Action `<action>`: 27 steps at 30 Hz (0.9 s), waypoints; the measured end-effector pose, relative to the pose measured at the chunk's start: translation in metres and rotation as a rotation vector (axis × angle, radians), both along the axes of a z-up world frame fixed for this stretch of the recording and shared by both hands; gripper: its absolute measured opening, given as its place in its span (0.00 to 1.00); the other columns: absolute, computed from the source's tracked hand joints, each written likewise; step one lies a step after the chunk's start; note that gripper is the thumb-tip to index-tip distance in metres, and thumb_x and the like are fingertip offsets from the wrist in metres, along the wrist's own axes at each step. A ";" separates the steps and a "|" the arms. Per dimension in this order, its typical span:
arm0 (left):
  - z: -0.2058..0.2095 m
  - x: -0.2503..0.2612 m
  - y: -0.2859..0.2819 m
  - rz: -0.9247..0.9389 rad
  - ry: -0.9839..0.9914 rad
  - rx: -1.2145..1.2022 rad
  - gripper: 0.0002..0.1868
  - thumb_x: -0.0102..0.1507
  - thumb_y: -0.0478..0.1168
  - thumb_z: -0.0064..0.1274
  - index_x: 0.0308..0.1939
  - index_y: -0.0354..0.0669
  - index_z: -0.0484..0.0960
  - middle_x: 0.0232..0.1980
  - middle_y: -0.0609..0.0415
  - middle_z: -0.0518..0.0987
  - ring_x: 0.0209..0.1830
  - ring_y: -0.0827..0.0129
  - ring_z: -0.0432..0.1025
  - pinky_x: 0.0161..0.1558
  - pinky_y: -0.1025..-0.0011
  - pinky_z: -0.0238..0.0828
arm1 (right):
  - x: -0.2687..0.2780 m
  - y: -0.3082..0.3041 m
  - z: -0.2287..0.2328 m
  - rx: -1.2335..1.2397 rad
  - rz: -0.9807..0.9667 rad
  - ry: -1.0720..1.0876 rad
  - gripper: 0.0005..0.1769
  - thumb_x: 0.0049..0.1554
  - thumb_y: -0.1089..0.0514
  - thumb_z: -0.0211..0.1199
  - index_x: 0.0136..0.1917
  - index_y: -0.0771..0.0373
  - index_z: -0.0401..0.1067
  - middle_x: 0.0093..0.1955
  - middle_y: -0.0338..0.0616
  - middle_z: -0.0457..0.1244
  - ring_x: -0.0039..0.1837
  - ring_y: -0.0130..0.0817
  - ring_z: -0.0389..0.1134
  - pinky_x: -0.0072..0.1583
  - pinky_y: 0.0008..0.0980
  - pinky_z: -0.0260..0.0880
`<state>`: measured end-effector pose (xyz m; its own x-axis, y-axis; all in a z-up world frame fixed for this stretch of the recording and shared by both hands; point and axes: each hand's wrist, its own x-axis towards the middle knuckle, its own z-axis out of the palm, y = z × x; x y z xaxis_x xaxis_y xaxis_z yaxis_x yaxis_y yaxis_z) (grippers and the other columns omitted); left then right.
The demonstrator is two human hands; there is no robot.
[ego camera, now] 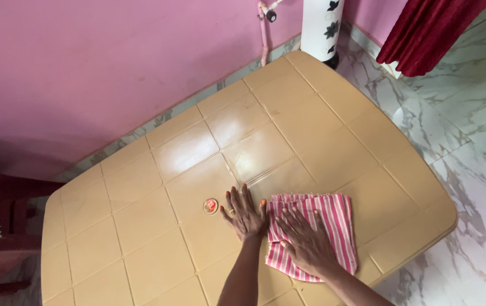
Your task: The person folds a garment and then uses a striped cloth to wipe the surface of a plastic table.
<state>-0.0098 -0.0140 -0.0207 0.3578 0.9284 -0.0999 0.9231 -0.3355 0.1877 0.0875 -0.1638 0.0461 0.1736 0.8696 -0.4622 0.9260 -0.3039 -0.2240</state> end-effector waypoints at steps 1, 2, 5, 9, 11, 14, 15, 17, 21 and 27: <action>0.001 -0.001 0.000 -0.007 0.006 -0.010 0.42 0.64 0.67 0.39 0.80 0.61 0.49 0.83 0.51 0.43 0.84 0.60 0.33 0.75 0.42 0.19 | 0.008 0.009 0.003 0.003 0.000 0.001 0.40 0.63 0.40 0.46 0.85 0.43 0.40 0.89 0.37 0.31 0.85 0.39 0.27 0.77 0.64 0.17; 0.003 -0.001 0.000 -0.007 0.007 -0.006 0.42 0.64 0.67 0.39 0.80 0.61 0.49 0.83 0.51 0.43 0.84 0.60 0.33 0.75 0.42 0.19 | 0.019 0.019 0.004 -0.002 0.011 -0.024 0.36 0.65 0.38 0.43 0.83 0.41 0.41 0.88 0.38 0.32 0.86 0.40 0.28 0.78 0.64 0.17; 0.009 0.003 0.001 -0.011 0.040 -0.048 0.42 0.64 0.68 0.39 0.79 0.64 0.51 0.84 0.52 0.42 0.84 0.60 0.32 0.75 0.42 0.19 | 0.064 0.052 -0.010 0.070 -0.065 -0.032 0.32 0.66 0.35 0.39 0.82 0.36 0.44 0.87 0.35 0.35 0.87 0.39 0.31 0.80 0.62 0.20; 0.008 0.006 0.002 0.026 0.030 -0.064 0.43 0.62 0.70 0.41 0.78 0.66 0.53 0.83 0.53 0.45 0.84 0.61 0.33 0.75 0.42 0.21 | 0.142 0.103 -0.055 0.404 -0.105 -0.112 0.35 0.65 0.34 0.38 0.82 0.38 0.45 0.85 0.41 0.37 0.84 0.46 0.33 0.76 0.63 0.22; 0.007 0.007 0.003 0.050 0.022 -0.034 0.42 0.63 0.69 0.42 0.78 0.66 0.54 0.83 0.53 0.46 0.83 0.61 0.35 0.75 0.41 0.23 | 0.177 0.122 -0.072 0.562 -0.136 -0.106 0.36 0.66 0.29 0.37 0.82 0.41 0.47 0.86 0.41 0.39 0.86 0.47 0.34 0.81 0.57 0.25; 0.007 0.007 0.003 0.088 0.026 -0.060 0.41 0.62 0.67 0.45 0.78 0.65 0.55 0.82 0.53 0.48 0.83 0.60 0.37 0.75 0.41 0.24 | 0.233 0.142 -0.077 0.409 -0.309 -0.162 0.41 0.62 0.25 0.38 0.83 0.39 0.45 0.87 0.42 0.35 0.85 0.48 0.29 0.77 0.67 0.20; 0.008 0.008 0.003 0.076 -0.002 -0.052 0.41 0.62 0.66 0.45 0.77 0.64 0.56 0.82 0.52 0.48 0.83 0.59 0.38 0.75 0.41 0.24 | 0.250 0.145 -0.075 0.414 -0.337 -0.185 0.42 0.61 0.25 0.39 0.83 0.38 0.44 0.87 0.41 0.33 0.85 0.48 0.28 0.75 0.69 0.19; 0.009 0.007 0.004 0.074 -0.026 -0.045 0.40 0.63 0.66 0.46 0.77 0.63 0.57 0.82 0.51 0.49 0.82 0.58 0.39 0.75 0.41 0.24 | 0.283 0.149 -0.071 0.358 -0.454 -0.140 0.45 0.59 0.20 0.40 0.82 0.38 0.44 0.88 0.40 0.31 0.87 0.45 0.25 0.76 0.71 0.17; 0.010 0.010 0.003 0.073 -0.003 -0.037 0.40 0.64 0.65 0.45 0.77 0.62 0.56 0.81 0.50 0.49 0.82 0.57 0.39 0.74 0.41 0.26 | 0.332 0.142 -0.068 0.329 -0.559 -0.198 0.48 0.57 0.19 0.39 0.82 0.38 0.39 0.87 0.44 0.29 0.85 0.49 0.26 0.74 0.71 0.21; 0.012 0.013 0.004 0.081 0.012 -0.065 0.41 0.63 0.66 0.44 0.78 0.61 0.54 0.82 0.50 0.47 0.83 0.58 0.37 0.75 0.41 0.24 | 0.369 0.094 -0.076 0.245 -0.894 -0.169 0.45 0.63 0.24 0.42 0.81 0.53 0.51 0.74 0.67 0.54 0.74 0.66 0.53 0.70 0.71 0.43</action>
